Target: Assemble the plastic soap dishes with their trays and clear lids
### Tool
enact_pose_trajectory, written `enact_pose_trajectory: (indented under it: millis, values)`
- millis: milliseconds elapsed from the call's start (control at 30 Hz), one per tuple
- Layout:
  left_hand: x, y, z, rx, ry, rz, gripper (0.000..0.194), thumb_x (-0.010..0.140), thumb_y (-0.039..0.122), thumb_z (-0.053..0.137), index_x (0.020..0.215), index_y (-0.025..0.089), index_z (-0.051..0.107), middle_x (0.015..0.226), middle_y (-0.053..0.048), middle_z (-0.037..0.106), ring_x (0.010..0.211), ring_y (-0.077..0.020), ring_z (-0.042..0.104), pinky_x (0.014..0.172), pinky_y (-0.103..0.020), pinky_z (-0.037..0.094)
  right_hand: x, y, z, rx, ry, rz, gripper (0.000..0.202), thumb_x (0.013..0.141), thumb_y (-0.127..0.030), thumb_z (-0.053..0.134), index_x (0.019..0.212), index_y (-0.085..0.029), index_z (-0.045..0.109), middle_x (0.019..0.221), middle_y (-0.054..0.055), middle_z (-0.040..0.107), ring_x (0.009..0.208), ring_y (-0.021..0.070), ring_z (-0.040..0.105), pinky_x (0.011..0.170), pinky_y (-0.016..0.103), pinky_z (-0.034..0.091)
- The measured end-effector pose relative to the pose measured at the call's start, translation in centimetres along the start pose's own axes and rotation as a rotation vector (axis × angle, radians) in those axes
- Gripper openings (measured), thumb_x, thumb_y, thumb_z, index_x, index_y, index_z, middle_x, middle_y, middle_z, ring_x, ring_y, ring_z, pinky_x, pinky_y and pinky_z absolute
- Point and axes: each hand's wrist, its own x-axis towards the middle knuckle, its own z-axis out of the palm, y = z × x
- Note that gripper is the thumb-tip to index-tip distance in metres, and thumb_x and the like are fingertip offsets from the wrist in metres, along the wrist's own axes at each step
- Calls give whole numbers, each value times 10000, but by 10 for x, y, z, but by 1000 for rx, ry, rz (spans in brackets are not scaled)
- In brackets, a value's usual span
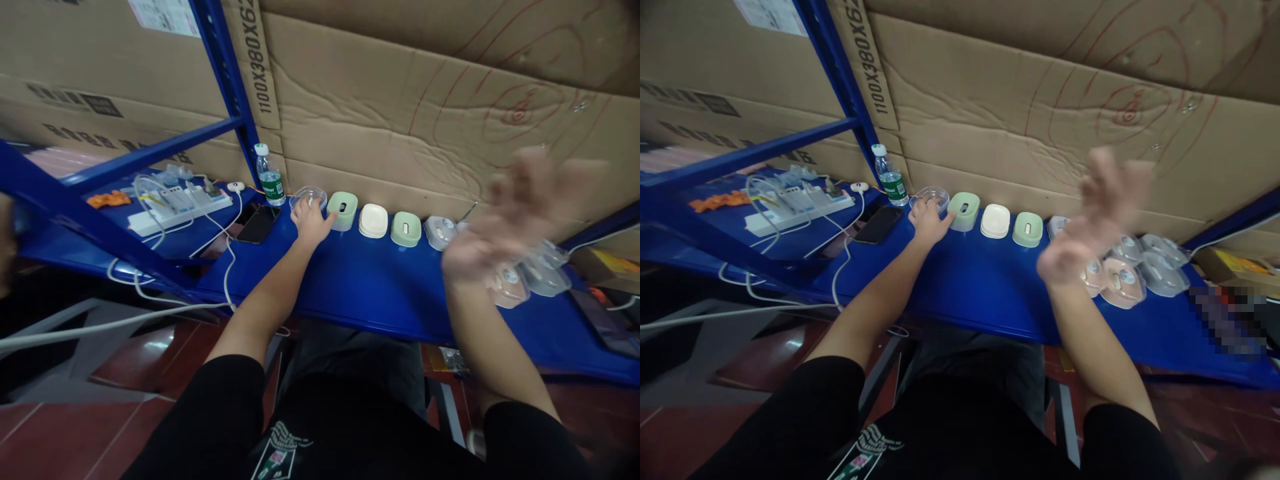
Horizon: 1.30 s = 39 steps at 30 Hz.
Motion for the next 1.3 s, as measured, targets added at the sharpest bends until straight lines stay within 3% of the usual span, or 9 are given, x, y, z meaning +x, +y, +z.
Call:
enact_pose_trajectory:
  millis: [67,200,333,500,667,867,1100,1200,1300]
  values:
    - [-1,0,1,16,0,9,678,944,579,617,1510,207,596,1697,-195,431,1590,-429,323,1288,-619,249,4,16,22,-117,18,-40,884,1040,-799,291,1742,-278,162,1695,132,425,1573,454,401,1238,748,350]
    - [-3,0,4,43,-5,37,689,958,591,578,1522,195,589,1698,-202,425,1591,-432,324,1290,-623,244,-24,72,53,-354,-268,172,832,1057,-709,342,1678,-157,360,1643,219,516,1567,427,419,1261,667,354]
    - [-3,0,7,61,-26,68,682,951,586,579,1506,190,598,1699,-211,419,1593,-441,319,1288,-636,244,-54,110,58,-504,-533,334,849,1002,-725,451,1629,-153,474,1692,205,476,1613,455,331,1277,667,304]
    - [-5,3,7,65,-32,78,675,941,594,604,1489,199,611,1711,-203,408,1602,-438,302,1292,-630,241,-56,118,56,-521,-556,392,848,986,-688,524,1650,-165,458,1725,197,430,1624,451,316,1279,664,297]
    - [-8,5,5,17,-45,104,669,937,582,640,1490,208,599,1713,-211,397,1611,-443,284,1289,-639,232,-60,126,60,-470,-502,405,745,878,-635,738,1459,-175,672,1637,223,540,1521,497,464,1222,709,375]
    - [-17,15,6,-44,-66,175,630,916,519,716,1459,215,617,1701,-218,409,1606,-439,300,1287,-625,234,-57,121,61,-297,-373,388,406,860,-472,802,1168,-209,809,1350,165,762,1275,372,705,1160,603,510]
    - [-25,24,3,-126,-79,268,561,912,460,765,1408,224,649,1635,-191,510,1576,-417,372,1281,-588,275,-46,93,58,-132,-78,297,391,867,-508,801,1109,-203,827,1264,151,801,1229,348,731,1141,565,540]
    - [-31,28,2,-340,-126,389,478,951,419,724,1362,183,667,1471,-182,662,1412,-362,569,1207,-523,403,-44,69,61,-18,-58,248,420,880,-558,810,1151,-237,825,1291,128,798,1232,330,738,1148,562,543]
    - [-41,35,9,-680,-344,439,466,995,444,666,1359,153,658,1177,-142,783,1055,-266,734,986,-425,550,-46,44,68,66,-118,189,440,875,-581,833,1188,-273,824,1330,106,788,1258,320,731,1177,556,530]
